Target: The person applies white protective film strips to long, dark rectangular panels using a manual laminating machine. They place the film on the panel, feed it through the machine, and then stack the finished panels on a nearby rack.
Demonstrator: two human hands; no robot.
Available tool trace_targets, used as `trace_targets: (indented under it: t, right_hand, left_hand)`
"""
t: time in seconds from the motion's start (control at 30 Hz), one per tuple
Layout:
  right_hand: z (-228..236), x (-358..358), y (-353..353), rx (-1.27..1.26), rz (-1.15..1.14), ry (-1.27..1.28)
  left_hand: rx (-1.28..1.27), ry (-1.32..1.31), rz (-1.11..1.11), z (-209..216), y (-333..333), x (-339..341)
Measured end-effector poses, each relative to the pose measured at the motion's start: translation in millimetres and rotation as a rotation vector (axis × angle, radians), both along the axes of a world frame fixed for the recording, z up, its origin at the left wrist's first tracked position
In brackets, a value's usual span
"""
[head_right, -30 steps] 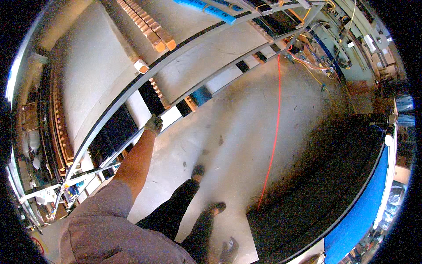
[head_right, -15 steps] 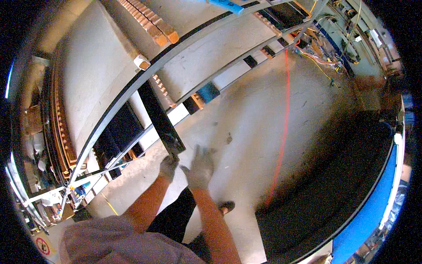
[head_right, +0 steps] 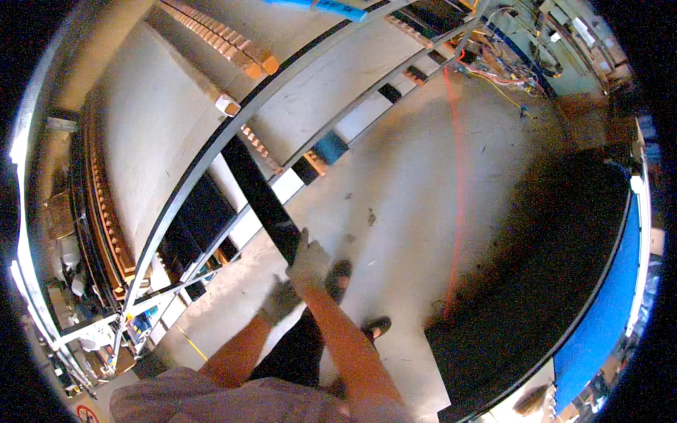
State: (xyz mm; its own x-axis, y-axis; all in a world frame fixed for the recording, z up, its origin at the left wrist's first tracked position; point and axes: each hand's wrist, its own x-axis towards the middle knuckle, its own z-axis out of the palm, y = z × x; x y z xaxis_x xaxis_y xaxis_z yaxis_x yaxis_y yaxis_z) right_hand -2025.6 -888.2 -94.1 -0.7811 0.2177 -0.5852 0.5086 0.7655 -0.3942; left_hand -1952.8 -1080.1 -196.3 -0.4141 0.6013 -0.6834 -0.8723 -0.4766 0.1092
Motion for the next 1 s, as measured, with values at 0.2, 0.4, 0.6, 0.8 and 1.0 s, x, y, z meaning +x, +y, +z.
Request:
trace_targets:
  t: [0.2, 0.4, 0.6, 0.8, 1.0]
  right_hand:
    - [96, 198, 65, -0.123, -0.009, -0.041]
    - [245, 435, 107, 0.011, -0.040, -0.063]
    - [281, 630, 97, 0.073, -0.218, -0.072]
    - [295, 762, 97, 0.205, -0.524, -0.237]
    - [298, 899, 81, 0.607, -0.821, -0.115]
  left_hand:
    - [-0.203, 0.162, 0.292, 47, 31, -143]
    - [0.159, 0.492, 0.018, 116, 85, -93]
    - [0.824, 0.277, -0.408, 230, 191, 11]
    - [0.700, 0.369, -0.537, 324, 301, 158]
    - [0.595, 0.280, -0.645, 350, 364, 299]
